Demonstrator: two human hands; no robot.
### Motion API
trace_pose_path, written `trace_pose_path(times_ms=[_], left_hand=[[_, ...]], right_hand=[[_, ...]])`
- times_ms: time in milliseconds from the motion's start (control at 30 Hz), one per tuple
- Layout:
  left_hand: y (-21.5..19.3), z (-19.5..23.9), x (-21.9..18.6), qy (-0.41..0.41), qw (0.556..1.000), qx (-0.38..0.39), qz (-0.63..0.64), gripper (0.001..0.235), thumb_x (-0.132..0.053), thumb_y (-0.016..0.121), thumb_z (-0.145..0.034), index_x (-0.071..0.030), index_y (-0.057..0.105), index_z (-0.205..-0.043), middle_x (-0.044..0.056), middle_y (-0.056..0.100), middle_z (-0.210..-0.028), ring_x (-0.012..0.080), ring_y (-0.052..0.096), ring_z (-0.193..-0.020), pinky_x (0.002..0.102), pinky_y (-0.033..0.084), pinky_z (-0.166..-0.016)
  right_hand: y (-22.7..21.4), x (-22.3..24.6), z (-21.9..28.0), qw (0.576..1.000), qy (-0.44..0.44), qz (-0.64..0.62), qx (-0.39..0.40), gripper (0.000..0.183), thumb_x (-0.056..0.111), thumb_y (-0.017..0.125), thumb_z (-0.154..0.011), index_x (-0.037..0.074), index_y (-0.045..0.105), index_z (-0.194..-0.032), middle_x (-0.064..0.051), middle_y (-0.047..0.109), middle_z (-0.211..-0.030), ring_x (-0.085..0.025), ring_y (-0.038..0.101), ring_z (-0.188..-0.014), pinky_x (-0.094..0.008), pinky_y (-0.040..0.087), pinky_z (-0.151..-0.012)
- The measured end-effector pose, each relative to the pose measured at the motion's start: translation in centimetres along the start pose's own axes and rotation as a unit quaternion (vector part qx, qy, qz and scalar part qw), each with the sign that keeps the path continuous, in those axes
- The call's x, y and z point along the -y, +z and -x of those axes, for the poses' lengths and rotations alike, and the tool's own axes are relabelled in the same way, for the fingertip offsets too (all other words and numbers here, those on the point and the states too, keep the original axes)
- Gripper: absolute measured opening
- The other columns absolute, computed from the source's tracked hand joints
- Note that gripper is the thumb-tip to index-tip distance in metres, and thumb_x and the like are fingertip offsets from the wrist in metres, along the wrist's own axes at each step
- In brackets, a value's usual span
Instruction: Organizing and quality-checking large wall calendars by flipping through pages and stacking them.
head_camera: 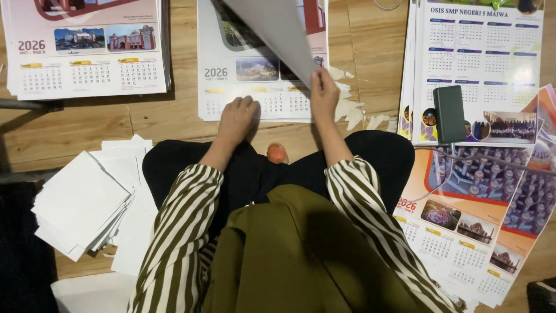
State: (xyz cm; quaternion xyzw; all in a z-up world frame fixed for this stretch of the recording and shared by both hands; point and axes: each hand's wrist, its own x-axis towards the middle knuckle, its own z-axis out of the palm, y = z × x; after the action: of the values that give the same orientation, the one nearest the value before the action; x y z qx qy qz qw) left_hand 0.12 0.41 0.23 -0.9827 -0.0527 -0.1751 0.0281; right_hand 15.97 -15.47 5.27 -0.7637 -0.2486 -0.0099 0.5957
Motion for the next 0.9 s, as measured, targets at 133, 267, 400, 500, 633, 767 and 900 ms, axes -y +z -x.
trace_pose_path(times_ms=[133,267,400,500,633,767,900], left_hand=[[0.0,-0.9,1.6,-0.078,0.976,0.174,0.107,0.04,-0.023,0.075,-0.069,-0.011,0.057,-0.102,0.008,0.054,-0.106,0.0298,0.056,-0.102,0.038,0.051,-0.08],[-0.7,-1.6,1.9,-0.054,0.967,0.217,0.125,0.021,-0.01,0.068,-0.074,-0.011,0.062,-0.095,0.007,0.06,-0.094,0.0265,0.062,-0.089,0.036,0.052,-0.075],[-1.9,-2.5,1.6,-0.048,0.985,0.126,0.104,0.011,-0.009,0.063,-0.077,-0.014,0.057,-0.084,0.001,0.058,-0.078,0.0183,0.062,-0.073,0.029,0.049,-0.064],[-4.2,-3.7,1.6,-0.032,0.992,0.061,0.104,0.014,-0.009,0.066,-0.075,-0.014,0.053,-0.077,0.0,0.055,-0.072,0.0186,0.06,-0.07,0.029,0.047,-0.062],[-6.1,-6.5,2.0,-0.022,0.995,-0.03,0.089,0.016,-0.014,0.068,-0.073,-0.015,0.054,-0.08,-0.002,0.055,-0.072,0.017,0.06,-0.07,0.029,0.045,-0.061],[-8.0,-8.1,1.0,0.038,0.98,-0.194,0.033,0.015,-0.014,0.067,-0.079,-0.015,0.052,-0.079,-0.002,0.054,-0.083,0.0151,0.054,-0.083,0.032,0.037,-0.083],[-3.2,-6.7,0.1,0.04,0.979,-0.182,-0.086,0.046,-0.022,0.066,-0.089,-0.03,0.039,-0.126,-0.008,0.022,-0.142,0.0159,0.012,-0.133,0.044,-0.001,-0.115]], right_hand=[[-1.8,-2.7,-1.3,0.988,0.068,-0.123,-0.07,0.014,0.011,0.052,-0.09,0.006,0.06,-0.1,-0.003,0.062,-0.08,-0.012,0.056,-0.081,-0.027,0.05,-0.072],[-1.7,-2.3,-1.2,0.965,0.123,-0.209,-0.095,0.011,0.011,0.052,-0.089,0.008,0.06,-0.096,-0.001,0.061,-0.076,-0.011,0.057,-0.073,-0.024,0.051,-0.067],[-0.8,-3.3,-0.9,0.993,0.043,-0.106,-0.035,0.014,0.01,0.052,-0.089,0.009,0.064,-0.096,-0.005,0.064,-0.077,-0.01,0.057,-0.077,-0.028,0.048,-0.069],[-1.1,-0.7,-0.1,0.995,-0.077,0.008,0.066,0.013,0.013,0.056,-0.089,0.009,0.064,-0.098,-0.012,0.066,-0.089,-0.026,0.062,-0.089,-0.036,0.048,-0.076],[-0.4,0.6,0.7,0.971,-0.123,0.104,0.174,0.012,0.018,0.058,-0.086,0.022,0.065,-0.095,0.005,0.065,-0.089,-0.016,0.063,-0.088,-0.029,0.047,-0.079],[0.1,1.7,0.8,0.96,-0.139,0.156,0.185,0.025,0.015,0.058,-0.08,0.014,0.061,-0.104,-0.003,0.064,-0.096,-0.022,0.061,-0.087,-0.032,0.048,-0.077],[0.2,-1.6,-0.3,0.998,-0.036,0.034,0.048,0.026,-0.002,0.054,-0.077,0.006,0.064,-0.1,-0.006,0.069,-0.089,-0.017,0.063,-0.074,-0.025,0.049,-0.067]])
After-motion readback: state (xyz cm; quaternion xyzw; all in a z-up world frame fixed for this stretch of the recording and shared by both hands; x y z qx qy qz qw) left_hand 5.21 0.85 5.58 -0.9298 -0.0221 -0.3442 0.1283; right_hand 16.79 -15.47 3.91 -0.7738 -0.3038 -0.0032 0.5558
